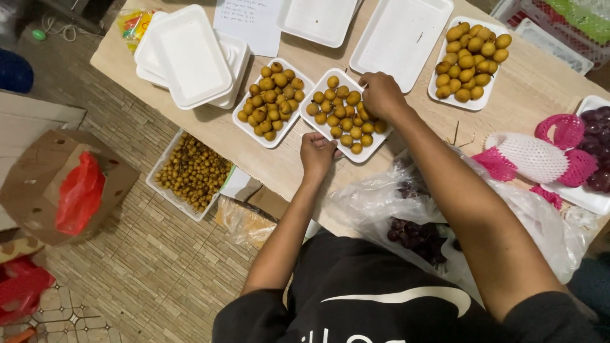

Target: Arranging longans into foam trays and weighing them on a digital scale for packaging.

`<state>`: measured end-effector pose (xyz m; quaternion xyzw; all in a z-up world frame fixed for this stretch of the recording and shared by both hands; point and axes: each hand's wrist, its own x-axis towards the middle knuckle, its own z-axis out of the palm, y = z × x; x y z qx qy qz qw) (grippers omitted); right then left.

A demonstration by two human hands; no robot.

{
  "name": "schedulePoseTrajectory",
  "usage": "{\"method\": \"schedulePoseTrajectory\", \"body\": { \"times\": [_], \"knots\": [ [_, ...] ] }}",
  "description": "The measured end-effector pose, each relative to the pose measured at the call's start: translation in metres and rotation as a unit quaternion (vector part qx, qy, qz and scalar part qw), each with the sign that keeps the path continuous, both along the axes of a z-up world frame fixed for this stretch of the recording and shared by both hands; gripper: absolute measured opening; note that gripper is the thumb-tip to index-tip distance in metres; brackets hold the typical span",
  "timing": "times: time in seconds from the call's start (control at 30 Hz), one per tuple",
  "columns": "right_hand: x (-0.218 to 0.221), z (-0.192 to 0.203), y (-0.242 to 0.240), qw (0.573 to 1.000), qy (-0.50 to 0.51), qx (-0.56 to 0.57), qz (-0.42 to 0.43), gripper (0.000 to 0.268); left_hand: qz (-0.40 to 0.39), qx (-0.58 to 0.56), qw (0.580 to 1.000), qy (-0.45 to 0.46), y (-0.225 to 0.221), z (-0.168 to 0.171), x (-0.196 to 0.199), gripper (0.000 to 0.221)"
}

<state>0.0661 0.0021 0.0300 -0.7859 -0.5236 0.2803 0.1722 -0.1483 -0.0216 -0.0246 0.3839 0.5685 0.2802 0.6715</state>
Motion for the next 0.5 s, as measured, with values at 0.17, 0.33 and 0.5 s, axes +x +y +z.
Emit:
{"method": "schedulePoseTrajectory", "body": {
  "times": [0.17,0.33,0.5],
  "knots": [
    [-0.003,0.006,-0.001,1.000,0.021,0.014,0.004,0.032,-0.002,-0.008,1.000,-0.019,-0.004,-0.013,0.000,0.044],
    [0.009,-0.003,-0.022,0.993,0.049,0.102,-0.038,0.031,-0.012,-0.021,0.999,-0.038,-0.003,0.004,-0.018,0.046],
    [0.002,0.094,-0.047,0.823,0.384,0.070,-0.414,0.017,0.129,-0.138,0.976,-0.104,0.002,0.111,-0.051,0.024]
  ]
}}
